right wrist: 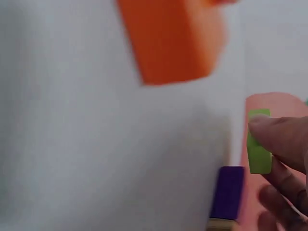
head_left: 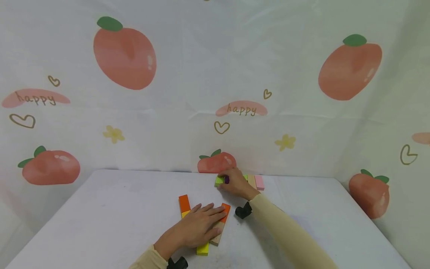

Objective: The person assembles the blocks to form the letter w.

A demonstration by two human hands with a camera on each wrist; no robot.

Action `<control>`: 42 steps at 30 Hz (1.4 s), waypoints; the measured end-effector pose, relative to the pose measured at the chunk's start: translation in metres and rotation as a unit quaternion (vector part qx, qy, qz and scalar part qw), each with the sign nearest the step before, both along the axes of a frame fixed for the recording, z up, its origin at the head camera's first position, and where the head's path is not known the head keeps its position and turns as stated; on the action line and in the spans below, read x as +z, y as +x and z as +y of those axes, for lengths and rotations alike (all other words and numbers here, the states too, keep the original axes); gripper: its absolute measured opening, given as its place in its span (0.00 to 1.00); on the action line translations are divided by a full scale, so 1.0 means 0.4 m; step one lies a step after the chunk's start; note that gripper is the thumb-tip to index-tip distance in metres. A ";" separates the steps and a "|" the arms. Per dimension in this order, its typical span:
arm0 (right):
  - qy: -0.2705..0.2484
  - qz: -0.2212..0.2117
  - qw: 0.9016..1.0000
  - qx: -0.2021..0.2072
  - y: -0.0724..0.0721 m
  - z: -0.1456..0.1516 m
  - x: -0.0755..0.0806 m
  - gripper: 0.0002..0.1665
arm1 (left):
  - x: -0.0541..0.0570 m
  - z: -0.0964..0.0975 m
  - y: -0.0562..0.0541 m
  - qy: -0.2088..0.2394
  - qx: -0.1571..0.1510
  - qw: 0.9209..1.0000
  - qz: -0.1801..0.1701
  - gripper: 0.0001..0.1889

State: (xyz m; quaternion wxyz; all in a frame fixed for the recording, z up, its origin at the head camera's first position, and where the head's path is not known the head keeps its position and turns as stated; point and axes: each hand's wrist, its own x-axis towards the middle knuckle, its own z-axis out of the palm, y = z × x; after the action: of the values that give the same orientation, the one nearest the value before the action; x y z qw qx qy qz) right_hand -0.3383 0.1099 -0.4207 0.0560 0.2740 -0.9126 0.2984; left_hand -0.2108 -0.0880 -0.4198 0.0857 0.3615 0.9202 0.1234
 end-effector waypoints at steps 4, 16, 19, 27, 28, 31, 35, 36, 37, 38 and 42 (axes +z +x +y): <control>-0.052 -0.015 0.998 0.019 0.022 0.024 0.010 0.19 | -0.001 0.001 0.000 -0.001 0.000 1.000 0.005 0.29; -0.086 -0.112 0.989 0.039 0.102 0.117 0.002 0.23 | 0.004 0.001 0.002 -0.007 0.005 1.000 -0.004 0.30; -0.076 -0.115 0.989 0.057 0.117 0.136 -0.007 0.22 | 0.005 0.002 0.001 -0.008 0.005 1.000 -0.006 0.30; -0.059 -0.129 0.988 0.054 0.144 0.154 -0.026 0.20 | -0.001 0.003 0.000 -0.007 0.011 1.000 -0.011 0.31; -0.061 -0.130 0.988 0.051 0.146 0.154 -0.028 0.20 | -0.001 0.003 0.000 -0.007 0.011 1.000 -0.012 0.31; -0.064 -0.127 0.989 0.045 0.151 0.152 -0.032 0.20 | -0.002 0.002 0.000 -0.007 0.011 1.000 -0.013 0.31; -0.066 -0.119 0.990 0.043 0.155 0.151 -0.039 0.20 | -0.002 0.002 0.001 -0.006 0.009 1.000 -0.013 0.31; -0.067 -0.116 0.990 0.044 0.156 0.151 -0.040 0.20 | -0.002 0.002 0.001 -0.006 0.009 1.000 -0.012 0.31; -0.068 -0.114 0.990 0.045 0.156 0.151 -0.041 0.20 | -0.002 0.003 0.002 -0.007 0.009 1.000 -0.012 0.30; -0.068 -0.110 0.991 0.046 0.156 0.150 -0.042 0.21 | -0.001 0.002 0.001 -0.007 0.009 1.000 -0.011 0.30; -0.069 -0.108 0.991 0.048 0.157 0.149 -0.042 0.21 | 0.001 0.003 0.001 -0.010 0.010 1.000 -0.013 0.31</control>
State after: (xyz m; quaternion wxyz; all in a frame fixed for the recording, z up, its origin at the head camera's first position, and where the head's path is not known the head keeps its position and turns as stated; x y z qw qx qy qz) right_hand -0.2756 0.1696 -0.4374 -0.0386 0.2794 -0.8760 0.3913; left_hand -0.2104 -0.0869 -0.4195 0.0994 0.3498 0.9238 0.1201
